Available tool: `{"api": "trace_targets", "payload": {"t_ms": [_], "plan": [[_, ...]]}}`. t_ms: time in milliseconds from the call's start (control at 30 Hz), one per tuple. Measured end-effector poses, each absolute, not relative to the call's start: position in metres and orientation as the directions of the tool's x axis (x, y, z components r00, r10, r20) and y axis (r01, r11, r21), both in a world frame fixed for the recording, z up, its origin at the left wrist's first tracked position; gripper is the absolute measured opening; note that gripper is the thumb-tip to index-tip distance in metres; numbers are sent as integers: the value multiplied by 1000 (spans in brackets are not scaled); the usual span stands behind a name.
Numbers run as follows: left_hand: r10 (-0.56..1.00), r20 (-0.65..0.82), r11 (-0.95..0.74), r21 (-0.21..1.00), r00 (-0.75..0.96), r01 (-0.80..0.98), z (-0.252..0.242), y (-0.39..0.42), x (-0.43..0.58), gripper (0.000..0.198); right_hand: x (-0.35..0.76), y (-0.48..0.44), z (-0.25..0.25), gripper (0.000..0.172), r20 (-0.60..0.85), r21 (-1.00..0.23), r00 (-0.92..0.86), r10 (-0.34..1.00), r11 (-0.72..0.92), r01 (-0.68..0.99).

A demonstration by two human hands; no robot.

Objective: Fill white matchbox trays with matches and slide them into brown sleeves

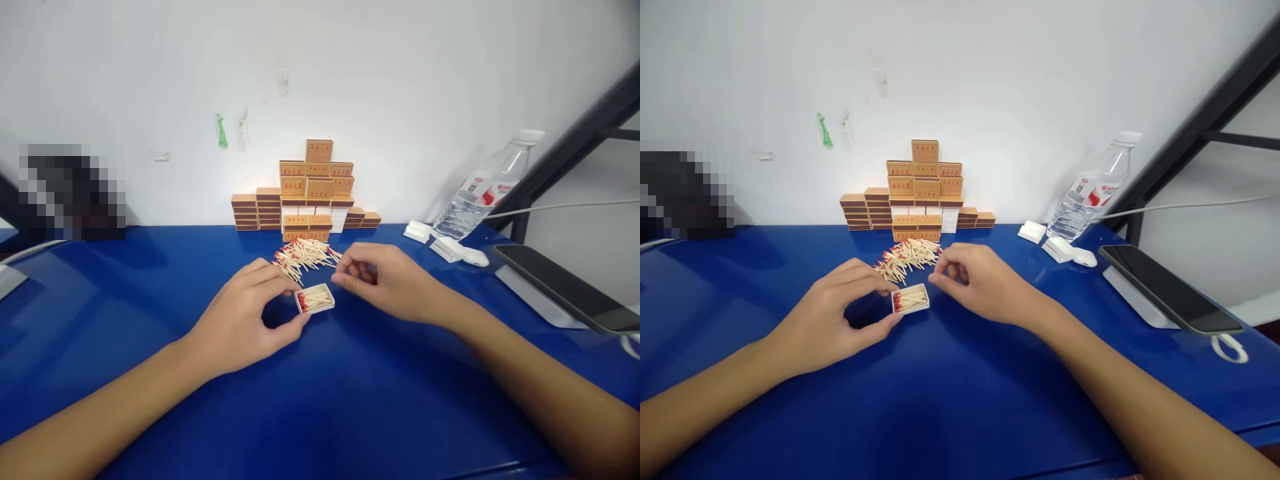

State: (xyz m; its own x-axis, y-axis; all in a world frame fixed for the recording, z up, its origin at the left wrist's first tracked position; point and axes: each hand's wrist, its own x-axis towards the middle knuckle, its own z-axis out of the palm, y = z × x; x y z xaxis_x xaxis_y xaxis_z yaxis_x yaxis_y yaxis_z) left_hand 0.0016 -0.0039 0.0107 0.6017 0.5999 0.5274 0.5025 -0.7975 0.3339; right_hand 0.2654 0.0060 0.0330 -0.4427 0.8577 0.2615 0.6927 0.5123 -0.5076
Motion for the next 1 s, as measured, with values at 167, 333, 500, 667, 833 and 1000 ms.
{"api": "trace_targets", "payload": {"t_ms": [167,333,500,667,833,1000], "plan": [[586,489,-810,320,646,492,8,-4,1,16,251,-8,30,11,228,-507,-590,775,612,608],[573,469,-819,321,672,475,8,-4,2,17,251,-9,26,15,157,-473,-637,754,624,622],[559,457,-829,334,692,449,10,-6,2,16,251,-9,25,16,126,-454,-644,754,621,639],[560,448,-827,343,696,445,10,-5,2,15,247,-13,25,11,160,-446,-667,727,656,609],[581,405,-810,366,706,457,9,-5,2,14,244,-16,29,12,156,-488,-667,728,644,589],[590,457,-807,332,666,488,10,-5,2,16,259,5,24,12,364,-426,-415,833,546,721]]}}
